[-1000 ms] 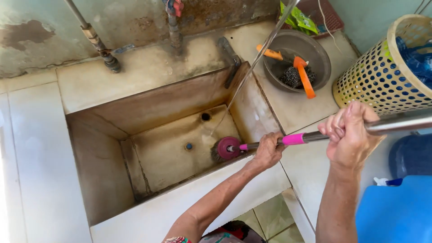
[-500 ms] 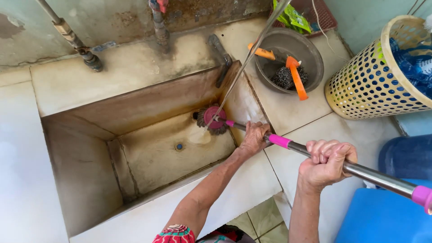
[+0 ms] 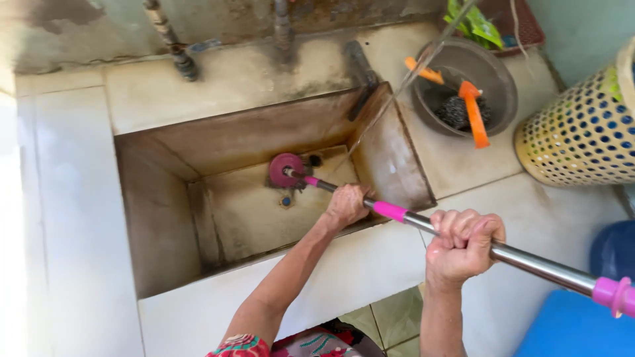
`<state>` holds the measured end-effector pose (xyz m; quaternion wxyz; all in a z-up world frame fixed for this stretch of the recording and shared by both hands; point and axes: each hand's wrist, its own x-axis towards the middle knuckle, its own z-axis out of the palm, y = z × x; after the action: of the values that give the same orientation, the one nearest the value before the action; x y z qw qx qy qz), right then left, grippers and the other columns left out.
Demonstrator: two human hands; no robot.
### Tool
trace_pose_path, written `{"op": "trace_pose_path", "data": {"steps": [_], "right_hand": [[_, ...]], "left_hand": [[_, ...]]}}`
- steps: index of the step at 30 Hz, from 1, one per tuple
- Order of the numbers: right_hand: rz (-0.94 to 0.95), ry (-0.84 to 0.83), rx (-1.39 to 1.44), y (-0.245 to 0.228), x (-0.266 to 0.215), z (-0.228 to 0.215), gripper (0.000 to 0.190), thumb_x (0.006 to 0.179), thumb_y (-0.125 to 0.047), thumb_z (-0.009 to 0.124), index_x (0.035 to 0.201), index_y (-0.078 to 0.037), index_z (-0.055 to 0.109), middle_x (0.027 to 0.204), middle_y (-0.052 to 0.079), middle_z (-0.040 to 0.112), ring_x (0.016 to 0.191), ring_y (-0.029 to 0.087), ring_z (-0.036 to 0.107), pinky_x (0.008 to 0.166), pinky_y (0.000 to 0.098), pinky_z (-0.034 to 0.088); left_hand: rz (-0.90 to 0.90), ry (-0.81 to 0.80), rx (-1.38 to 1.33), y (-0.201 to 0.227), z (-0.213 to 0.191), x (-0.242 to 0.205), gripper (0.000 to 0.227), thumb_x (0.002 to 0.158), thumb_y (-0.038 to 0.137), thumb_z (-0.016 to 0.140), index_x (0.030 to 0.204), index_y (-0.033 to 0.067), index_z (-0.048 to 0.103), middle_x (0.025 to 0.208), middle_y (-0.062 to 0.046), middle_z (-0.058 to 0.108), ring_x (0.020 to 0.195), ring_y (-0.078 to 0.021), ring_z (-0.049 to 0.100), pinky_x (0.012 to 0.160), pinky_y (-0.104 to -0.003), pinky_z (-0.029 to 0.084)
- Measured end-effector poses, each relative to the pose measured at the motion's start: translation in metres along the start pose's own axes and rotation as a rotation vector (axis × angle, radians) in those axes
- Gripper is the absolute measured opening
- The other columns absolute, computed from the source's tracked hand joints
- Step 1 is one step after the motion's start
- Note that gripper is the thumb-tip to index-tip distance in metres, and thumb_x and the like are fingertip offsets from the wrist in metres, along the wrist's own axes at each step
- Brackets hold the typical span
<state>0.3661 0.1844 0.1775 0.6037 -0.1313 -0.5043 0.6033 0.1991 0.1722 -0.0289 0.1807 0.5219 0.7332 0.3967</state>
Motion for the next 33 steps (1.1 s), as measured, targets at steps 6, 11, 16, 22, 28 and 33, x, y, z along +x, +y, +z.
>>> {"op": "trace_pose_path", "data": {"steps": [6, 11, 16, 22, 28, 33], "right_hand": [[0.09, -0.197, 0.097, 0.008, -0.023, 0.062, 0.045, 0.111, -0.033, 0.058, 0.08, -0.012, 0.033, 0.06, -0.002, 0.029, 0.051, 0.011, 0.025, 0.057, 0.036, 0.031], [0.22, -0.278, 0.192, 0.026, -0.022, 0.055, 0.044, 0.111, -0.03, 0.057, 0.079, -0.013, 0.033, 0.06, -0.002, 0.028, 0.051, 0.011, 0.024, 0.057, 0.035, 0.032], [0.359, -0.389, 0.232, 0.04, -0.001, 0.051, 0.043, 0.111, -0.026, 0.05, 0.073, -0.012, 0.035, 0.057, -0.001, 0.029, 0.049, 0.011, 0.024, 0.056, 0.0361, 0.033], [0.424, -0.422, 0.111, 0.007, 0.05, 0.016, 0.04, 0.107, -0.02, 0.047, 0.07, -0.013, 0.033, 0.053, -0.002, 0.026, 0.048, 0.011, 0.021, 0.055, 0.0339, 0.03], [0.369, -0.281, -0.048, -0.018, 0.071, -0.026, 0.042, 0.109, -0.025, 0.048, 0.072, -0.013, 0.033, 0.053, -0.001, 0.026, 0.046, 0.012, 0.022, 0.055, 0.0354, 0.032], [0.426, -0.262, -0.037, -0.017, 0.092, -0.047, 0.047, 0.116, -0.025, 0.05, 0.074, -0.011, 0.034, 0.055, -0.001, 0.025, 0.047, 0.01, 0.021, 0.058, 0.0351, 0.033]], "left_hand": [[-0.001, 0.28, -0.028, -0.029, -0.052, -0.05, 0.024, 0.091, 0.018, 0.069, 0.076, 0.0028, 0.058, 0.077, -0.019, 0.065, 0.077, -0.0422, 0.063, 0.073, -0.052, 0.05], [-0.136, 0.332, 0.058, -0.043, -0.068, -0.089, 0.015, 0.09, 0.017, 0.067, 0.079, 0.006, 0.065, 0.074, -0.017, 0.065, 0.073, -0.0408, 0.063, 0.074, -0.053, 0.048], [-0.291, 0.374, 0.075, -0.035, -0.079, -0.103, 0.022, 0.089, 0.024, 0.072, 0.075, 0.007, 0.071, 0.073, -0.016, 0.067, 0.074, -0.0377, 0.065, 0.076, -0.051, 0.047], [-0.348, 0.347, -0.088, 0.0, -0.014, -0.057, 0.016, 0.09, 0.029, 0.074, 0.088, 0.0135, 0.077, 0.084, -0.013, 0.073, 0.079, -0.0314, 0.069, 0.086, -0.049, 0.045], [-0.29, 0.291, -0.177, 0.033, 0.04, -0.032, 0.018, 0.078, 0.028, 0.077, 0.091, 0.0166, 0.079, 0.089, -0.01, 0.075, 0.087, -0.031, 0.07, 0.085, -0.048, 0.042], [-0.342, 0.088, -0.103, 0.05, 0.031, -0.017, 0.019, 0.079, 0.021, 0.073, 0.097, 0.0197, 0.08, 0.091, -0.01, 0.076, 0.087, -0.032, 0.07, 0.083, -0.05, 0.043]]}}
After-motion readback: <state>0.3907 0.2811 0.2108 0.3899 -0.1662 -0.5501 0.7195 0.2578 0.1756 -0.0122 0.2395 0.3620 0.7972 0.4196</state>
